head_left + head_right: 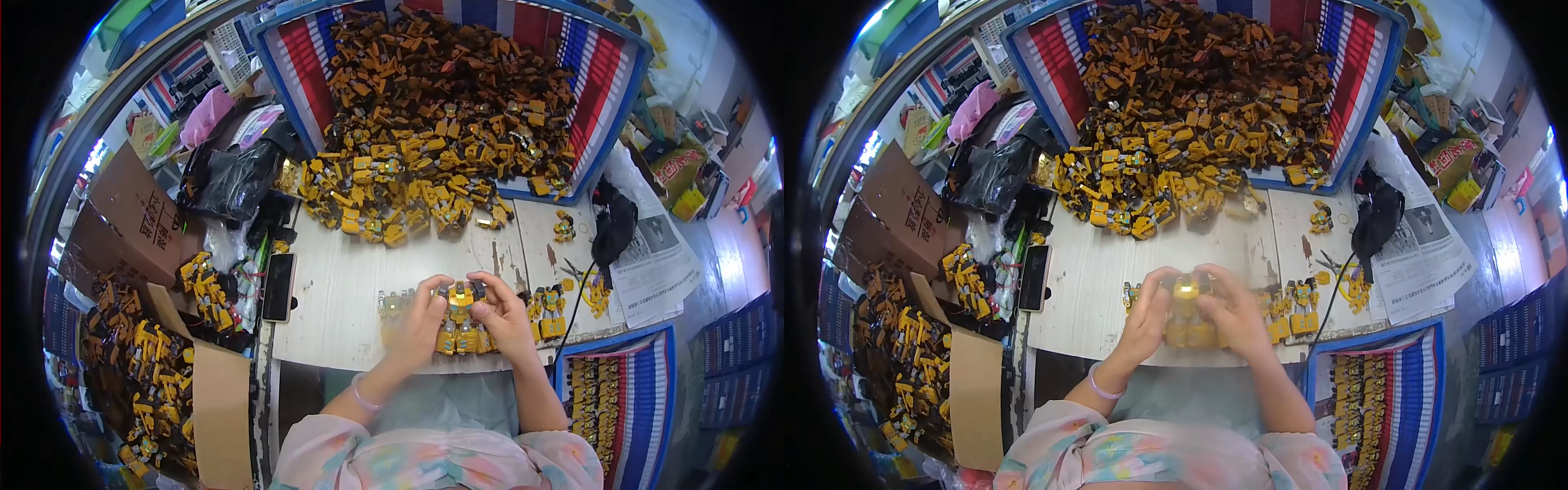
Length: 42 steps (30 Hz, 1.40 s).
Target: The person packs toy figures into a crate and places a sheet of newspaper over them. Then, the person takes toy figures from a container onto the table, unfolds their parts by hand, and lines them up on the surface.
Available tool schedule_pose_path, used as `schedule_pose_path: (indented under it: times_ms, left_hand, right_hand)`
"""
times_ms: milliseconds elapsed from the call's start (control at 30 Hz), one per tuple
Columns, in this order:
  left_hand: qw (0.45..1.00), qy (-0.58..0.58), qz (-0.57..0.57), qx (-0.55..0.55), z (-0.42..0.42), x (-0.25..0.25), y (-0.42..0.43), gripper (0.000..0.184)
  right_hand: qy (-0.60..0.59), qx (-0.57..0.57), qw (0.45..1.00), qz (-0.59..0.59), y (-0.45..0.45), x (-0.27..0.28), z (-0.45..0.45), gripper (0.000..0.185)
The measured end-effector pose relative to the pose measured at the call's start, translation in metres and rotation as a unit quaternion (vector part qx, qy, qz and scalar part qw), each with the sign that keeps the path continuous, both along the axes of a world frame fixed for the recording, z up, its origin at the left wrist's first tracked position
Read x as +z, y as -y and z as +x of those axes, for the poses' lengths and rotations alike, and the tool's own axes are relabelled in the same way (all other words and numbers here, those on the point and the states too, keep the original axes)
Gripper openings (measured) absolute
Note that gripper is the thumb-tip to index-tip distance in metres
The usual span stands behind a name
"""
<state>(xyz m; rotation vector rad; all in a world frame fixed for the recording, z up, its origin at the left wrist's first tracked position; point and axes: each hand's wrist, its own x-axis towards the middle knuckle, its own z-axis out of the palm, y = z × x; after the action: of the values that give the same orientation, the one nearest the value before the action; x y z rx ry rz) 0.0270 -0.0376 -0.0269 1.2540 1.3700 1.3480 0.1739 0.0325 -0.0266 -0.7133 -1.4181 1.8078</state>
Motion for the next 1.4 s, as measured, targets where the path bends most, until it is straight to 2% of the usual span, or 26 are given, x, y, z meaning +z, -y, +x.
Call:
schedule_pose_path:
  times_ms: [33,133,233,333,433,533,633,733,833,867,967,1100,1300,1400]
  left_hand:
    - [1.000,-0.011,-0.008,0.010,0.001,-0.002,0.000,0.038]
    - [0.993,0.032,0.101,0.046,0.011,-0.022,-0.010,0.037]
    - [0.969,0.235,0.069,-0.025,0.013,-0.015,-0.004,0.042]
    - [0.992,0.122,-0.001,-0.022,0.015,-0.005,0.004,0.055]
    - [0.979,0.140,-0.095,-0.111,0.007,-0.027,0.010,0.059]
    - [0.977,0.131,-0.145,-0.079,0.007,-0.025,0.011,0.052]
    - [0.988,0.121,-0.092,-0.016,0.011,-0.040,0.010,0.054]
    - [0.980,0.164,-0.105,0.030,0.008,-0.050,0.006,0.047]
    - [0.918,0.394,-0.044,0.025,0.010,-0.020,0.001,0.040]
    - [0.918,0.396,-0.017,0.022,0.007,-0.023,0.000,0.037]
    - [0.911,0.413,-0.016,-0.018,0.007,-0.015,0.001,0.043]
    - [0.929,0.366,-0.045,-0.008,0.013,-0.019,0.001,0.043]
    - [0.931,0.364,-0.023,0.013,0.016,-0.019,0.005,0.045]
    - [0.929,0.369,-0.011,0.021,0.020,-0.025,0.004,0.045]
  right_hand:
    - [-0.008,-0.013,1.000,0.001,0.004,-0.002,-0.003,0.041]
    - [-0.028,-0.065,0.997,0.009,0.015,-0.010,-0.013,0.045]
    - [-0.052,-0.078,0.996,-0.012,0.013,-0.004,-0.011,0.044]
    - [-0.032,-0.084,0.996,0.000,0.005,-0.004,-0.006,0.042]
    - [-0.015,-0.071,0.997,0.014,0.005,0.000,-0.006,0.041]
    - [-0.003,-0.092,0.995,0.029,0.009,0.003,-0.012,0.038]
    - [-0.007,-0.078,0.997,0.015,0.006,-0.001,-0.014,0.043]
    - [0.016,-0.152,0.980,0.124,0.012,-0.021,-0.017,0.049]
    - [0.037,-0.241,0.954,0.178,0.026,-0.059,-0.013,0.051]
    - [-0.054,-0.199,0.975,0.087,0.037,-0.058,-0.013,0.048]
    - [-0.068,-0.094,0.992,-0.058,0.057,-0.046,-0.017,0.049]
    - [-0.119,-0.089,0.986,-0.079,0.053,-0.056,-0.026,0.059]
    - [-0.193,-0.035,0.966,-0.165,0.049,-0.048,-0.026,0.057]
    - [-0.253,-0.064,0.947,-0.189,0.054,-0.045,-0.033,0.056]
